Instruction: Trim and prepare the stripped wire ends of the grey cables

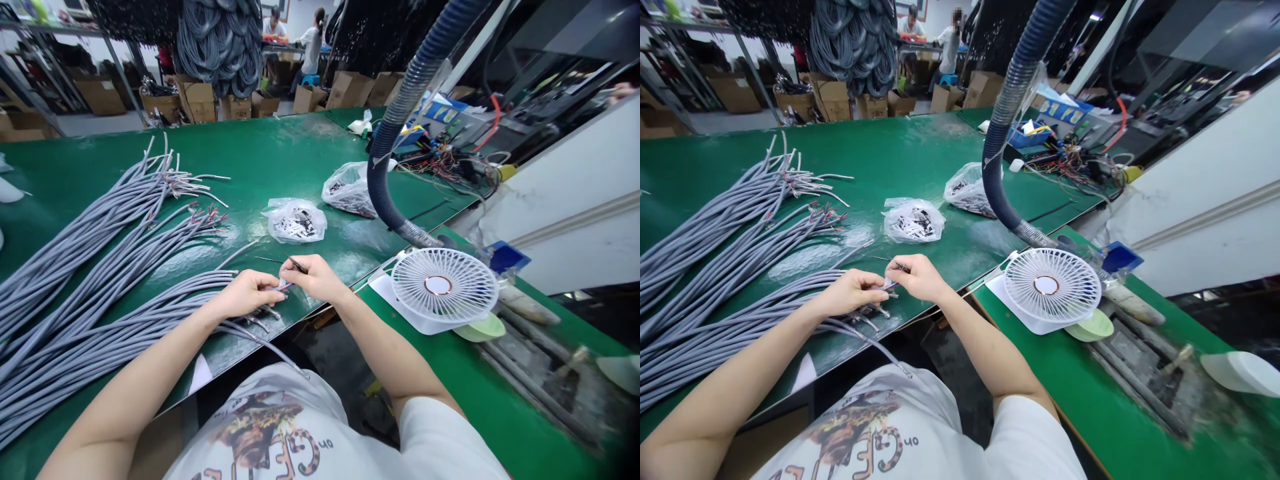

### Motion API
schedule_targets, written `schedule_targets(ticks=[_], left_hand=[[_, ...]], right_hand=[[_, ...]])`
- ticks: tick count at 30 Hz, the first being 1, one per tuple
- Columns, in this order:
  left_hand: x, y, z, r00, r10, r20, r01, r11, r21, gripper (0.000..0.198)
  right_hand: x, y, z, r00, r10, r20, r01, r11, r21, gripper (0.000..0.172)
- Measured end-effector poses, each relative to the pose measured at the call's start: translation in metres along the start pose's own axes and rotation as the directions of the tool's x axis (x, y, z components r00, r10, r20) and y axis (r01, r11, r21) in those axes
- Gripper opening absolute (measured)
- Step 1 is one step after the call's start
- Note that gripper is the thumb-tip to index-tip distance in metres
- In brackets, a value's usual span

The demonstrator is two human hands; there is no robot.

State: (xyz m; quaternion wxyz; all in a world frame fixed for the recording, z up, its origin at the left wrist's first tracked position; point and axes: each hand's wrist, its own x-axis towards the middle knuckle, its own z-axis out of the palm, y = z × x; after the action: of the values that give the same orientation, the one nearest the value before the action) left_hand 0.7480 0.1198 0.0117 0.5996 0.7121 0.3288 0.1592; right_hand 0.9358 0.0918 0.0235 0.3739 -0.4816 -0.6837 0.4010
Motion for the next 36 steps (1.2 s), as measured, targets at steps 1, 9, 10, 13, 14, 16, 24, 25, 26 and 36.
schedule_targets(ticks=[1,9,10,13,14,16,24,25,26,36], left_hand=[[0.000,0.001,0.000,1.000,0.002,0.002,-0.002,1.000,0.012,0.027],[0.001,0.003,-0.009,0.979,0.062,-0.195,-0.088,0.988,-0.125,0.033],[0.001,0.002,-0.010,0.974,0.070,-0.216,-0.100,0.986,-0.131,0.033],[0.003,0.000,-0.012,0.963,0.088,-0.256,-0.122,0.985,-0.123,0.032],[0.003,-0.001,-0.013,0.961,0.094,-0.260,-0.128,0.985,-0.119,0.032],[0.004,-0.003,-0.013,0.959,0.115,-0.259,-0.149,0.982,-0.116,0.032],[0.008,-0.014,-0.006,0.950,0.207,-0.232,-0.219,0.976,-0.023,0.024],[0.008,-0.015,-0.005,0.951,0.209,-0.228,-0.213,0.977,0.007,0.023],[0.008,-0.015,-0.004,0.951,0.209,-0.226,-0.206,0.978,0.039,0.021],[0.009,-0.010,0.001,0.854,0.306,-0.421,-0.298,0.951,0.088,0.018]], right_hand=[[0.003,0.003,0.001,0.997,0.077,0.010,-0.078,0.988,0.135,0.018],[0.001,0.028,0.030,0.953,0.272,-0.134,-0.133,0.773,0.620,0.030],[-0.001,0.028,0.035,0.950,0.260,-0.171,-0.108,0.792,0.601,0.029],[-0.007,0.025,0.045,0.953,0.140,-0.269,-0.006,0.895,0.446,0.029],[-0.008,0.022,0.047,0.953,0.082,-0.293,0.033,0.929,0.369,0.029],[-0.012,0.016,0.050,0.950,-0.008,-0.314,0.088,0.966,0.242,0.027],[-0.012,0.000,0.028,0.939,-0.074,-0.336,0.080,0.997,0.004,0.024],[-0.009,0.000,0.024,0.937,-0.087,-0.338,0.079,0.996,-0.037,0.024],[-0.006,0.000,0.021,0.939,-0.096,-0.331,0.078,0.995,-0.070,0.023],[0.008,-0.011,0.019,0.944,-0.102,-0.312,0.084,0.994,-0.073,0.017]])
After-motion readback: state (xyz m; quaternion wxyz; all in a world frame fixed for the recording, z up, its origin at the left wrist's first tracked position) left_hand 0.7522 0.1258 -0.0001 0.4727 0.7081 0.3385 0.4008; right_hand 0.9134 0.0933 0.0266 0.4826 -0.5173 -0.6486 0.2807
